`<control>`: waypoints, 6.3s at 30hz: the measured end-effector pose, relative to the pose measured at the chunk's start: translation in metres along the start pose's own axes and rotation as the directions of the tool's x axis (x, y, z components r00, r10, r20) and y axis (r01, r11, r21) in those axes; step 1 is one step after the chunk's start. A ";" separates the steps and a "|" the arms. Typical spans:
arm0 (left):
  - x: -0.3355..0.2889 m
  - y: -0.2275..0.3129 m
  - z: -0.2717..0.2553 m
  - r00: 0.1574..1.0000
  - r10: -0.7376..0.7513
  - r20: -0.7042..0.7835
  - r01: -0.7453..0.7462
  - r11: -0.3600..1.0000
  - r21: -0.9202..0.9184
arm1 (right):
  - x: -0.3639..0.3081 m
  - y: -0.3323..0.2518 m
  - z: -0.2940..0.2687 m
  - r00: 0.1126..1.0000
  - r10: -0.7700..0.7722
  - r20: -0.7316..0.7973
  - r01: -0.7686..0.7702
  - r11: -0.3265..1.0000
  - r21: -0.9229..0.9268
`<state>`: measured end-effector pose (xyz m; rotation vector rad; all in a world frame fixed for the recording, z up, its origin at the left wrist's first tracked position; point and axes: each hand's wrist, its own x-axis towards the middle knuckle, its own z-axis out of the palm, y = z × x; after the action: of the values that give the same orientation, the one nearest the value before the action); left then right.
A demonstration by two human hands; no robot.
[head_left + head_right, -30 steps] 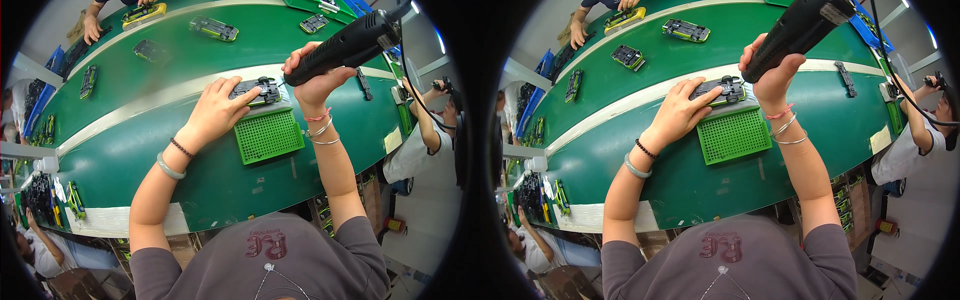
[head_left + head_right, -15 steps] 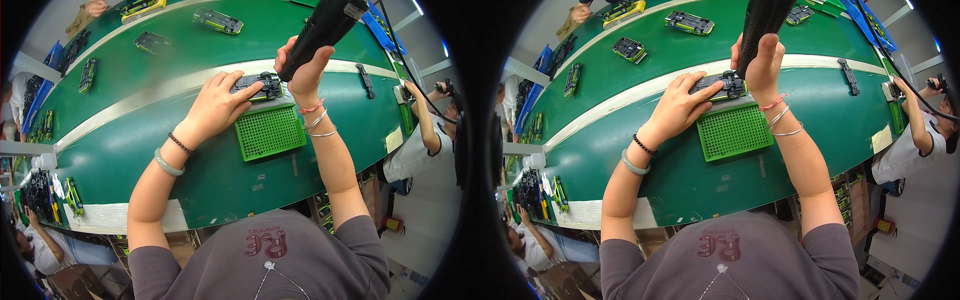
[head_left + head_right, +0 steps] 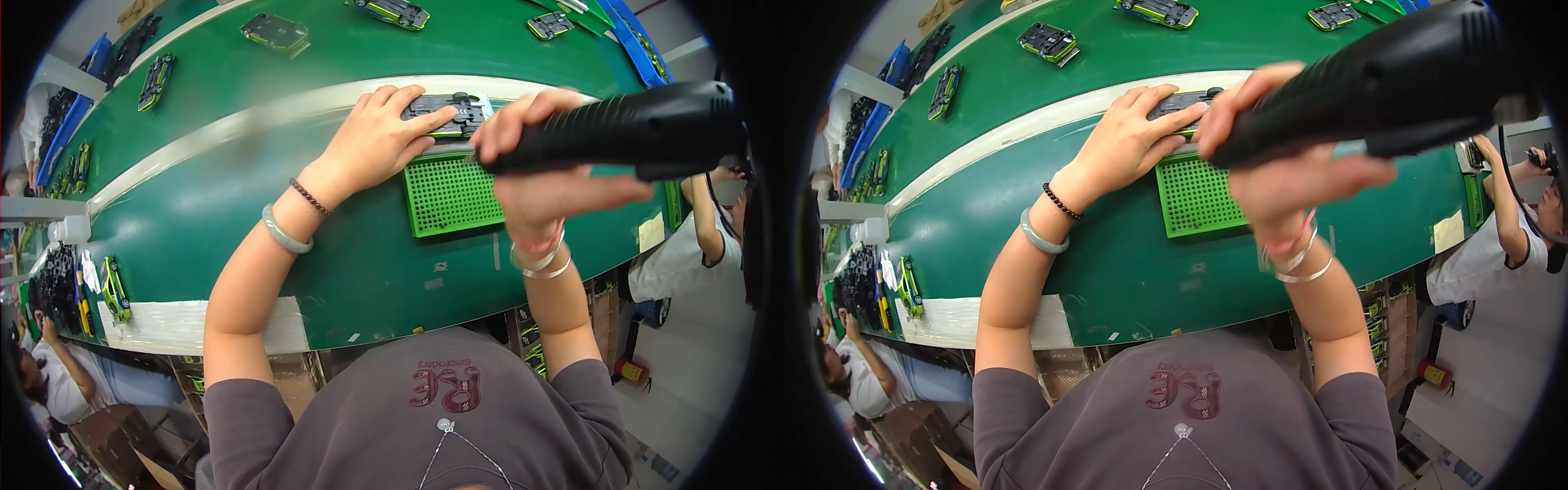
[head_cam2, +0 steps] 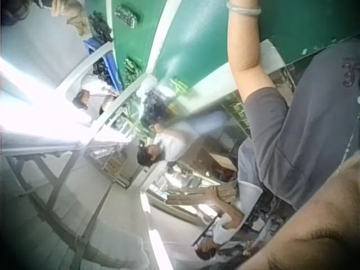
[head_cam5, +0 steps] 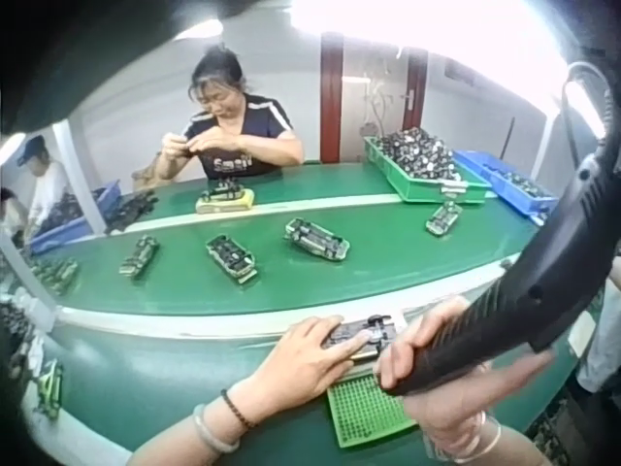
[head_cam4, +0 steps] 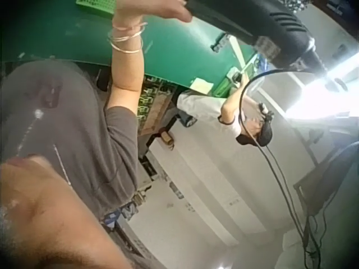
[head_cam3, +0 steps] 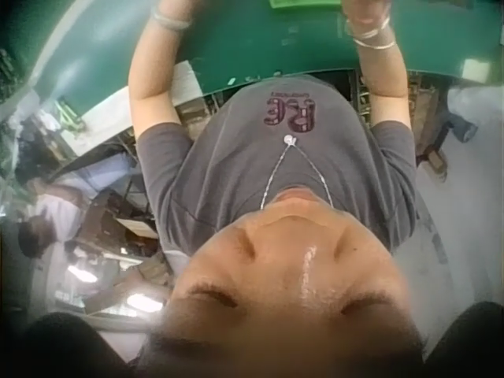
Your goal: The person assembles toy cars by taking car components from a conveyor belt, driving screws into their undersides using an electric screwdriver, and placing the assembled cars into a storage tray.
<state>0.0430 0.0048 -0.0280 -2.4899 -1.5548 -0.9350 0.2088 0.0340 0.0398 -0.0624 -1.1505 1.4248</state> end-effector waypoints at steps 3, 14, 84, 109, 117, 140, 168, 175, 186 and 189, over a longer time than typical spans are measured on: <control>0.001 -0.001 0.001 1.000 0.008 -0.010 -0.008 1.000 0.010 | -0.034 0.014 0.006 0.987 0.160 -0.029 -0.157 0.985 0.077; -0.002 -0.003 0.008 1.000 0.007 -0.021 -0.007 0.999 0.032 | -0.051 0.030 0.005 0.937 0.338 -0.086 -0.348 0.922 -0.172; 0.001 -0.053 -0.068 0.934 -0.283 0.216 0.349 0.606 -0.715 | 0.043 -0.007 -0.012 0.998 0.061 0.009 -0.060 0.996 -0.070; 0.059 -0.080 -0.085 0.960 -0.272 0.067 0.275 0.960 -0.047 | -0.036 -0.043 -0.144 0.951 0.069 -0.302 -0.188 0.903 -0.386; 0.069 -0.082 -0.014 0.930 -0.294 0.220 0.216 0.923 0.320 | -0.039 -0.041 -0.142 0.956 0.091 -0.280 -0.190 0.916 -0.353; 0.023 -0.106 -0.084 0.935 -0.355 -0.023 0.356 0.933 0.053 | -0.037 -0.043 -0.139 0.943 0.104 -0.316 -0.229 0.893 -0.387; -0.197 0.050 -0.196 0.438 -0.894 0.092 0.815 0.438 0.380 | -0.036 -0.039 -0.147 0.941 0.155 -0.302 -0.262 0.898 -0.353; -0.108 0.005 -0.147 0.848 -0.520 -0.101 0.522 0.787 0.330 | -0.039 -0.042 -0.149 0.946 0.120 -0.302 -0.228 0.906 -0.355; -0.169 0.021 -0.131 0.673 -0.719 -0.173 0.705 0.552 0.445 | -0.038 -0.035 -0.164 0.944 0.148 -0.296 -0.238 0.925 -0.296; -0.251 0.087 -0.185 0.464 -0.866 -0.187 0.845 0.369 0.387 | -0.035 -0.037 -0.180 0.927 0.241 -0.287 -0.318 0.910 -0.265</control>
<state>-0.0470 -0.3031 0.0144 -1.2548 -2.7759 -0.4218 0.3596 0.1026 -0.0465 -0.6357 -1.1754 1.4267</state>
